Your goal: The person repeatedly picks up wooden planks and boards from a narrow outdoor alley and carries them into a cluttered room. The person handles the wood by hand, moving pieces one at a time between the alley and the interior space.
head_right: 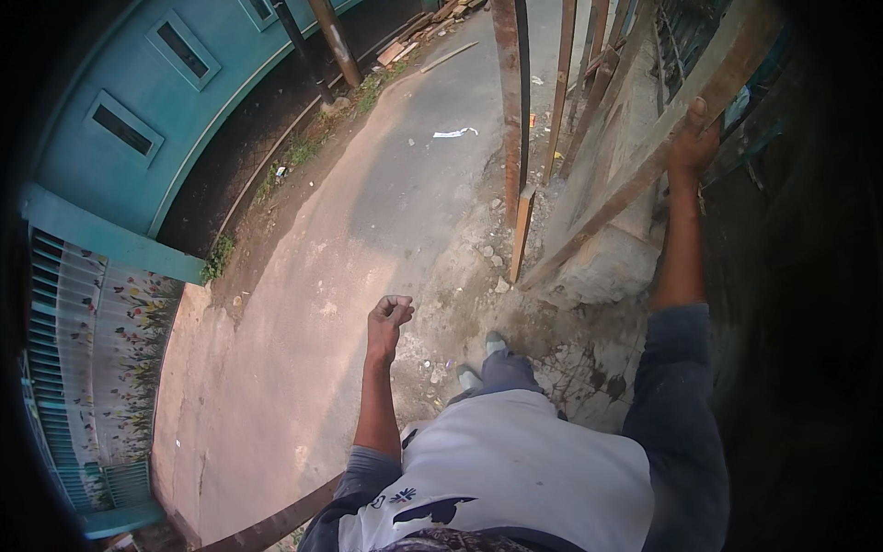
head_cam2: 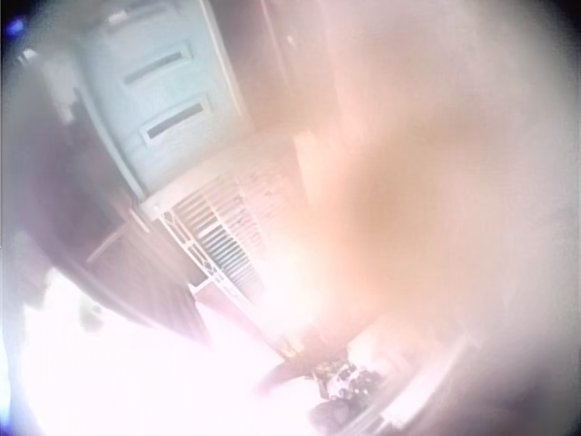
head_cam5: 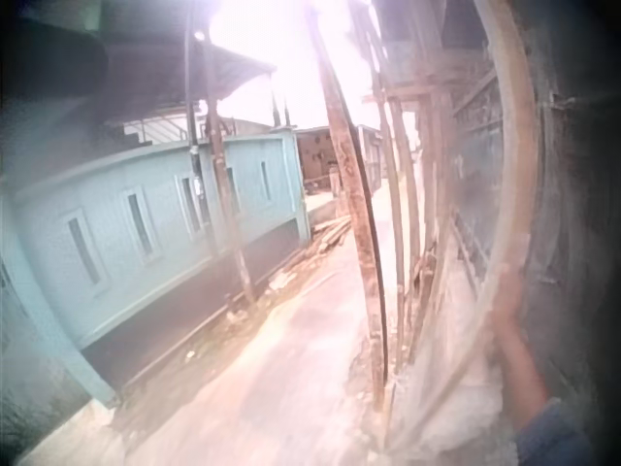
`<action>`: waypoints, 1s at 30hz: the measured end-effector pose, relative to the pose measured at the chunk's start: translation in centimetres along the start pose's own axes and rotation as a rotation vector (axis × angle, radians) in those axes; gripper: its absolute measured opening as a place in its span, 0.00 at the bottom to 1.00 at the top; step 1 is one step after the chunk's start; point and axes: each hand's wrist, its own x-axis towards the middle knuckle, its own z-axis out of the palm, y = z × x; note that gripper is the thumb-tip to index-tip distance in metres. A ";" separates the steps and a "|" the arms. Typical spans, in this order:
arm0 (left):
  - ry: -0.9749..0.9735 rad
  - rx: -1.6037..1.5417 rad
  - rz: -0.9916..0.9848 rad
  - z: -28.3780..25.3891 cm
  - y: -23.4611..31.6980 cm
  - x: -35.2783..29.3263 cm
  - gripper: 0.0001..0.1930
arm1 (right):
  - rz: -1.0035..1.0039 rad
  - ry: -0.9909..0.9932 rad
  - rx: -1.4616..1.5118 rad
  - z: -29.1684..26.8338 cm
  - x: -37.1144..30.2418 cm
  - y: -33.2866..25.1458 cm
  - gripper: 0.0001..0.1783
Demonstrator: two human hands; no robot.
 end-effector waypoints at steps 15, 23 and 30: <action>-1.526 -0.664 0.985 11.7 26.5 -15.7 0.08 | 0.137 -0.066 0.266 1.5 -0.5 -0.4 0.35; -0.906 -0.834 0.909 11.0 28.0 -15.7 0.08 | 0.140 -0.022 0.221 0.9 0.2 0.6 0.36; -0.490 -1.098 0.883 10.5 32.5 -16.9 0.08 | 0.123 -0.021 -0.120 1.1 -0.5 -0.1 0.36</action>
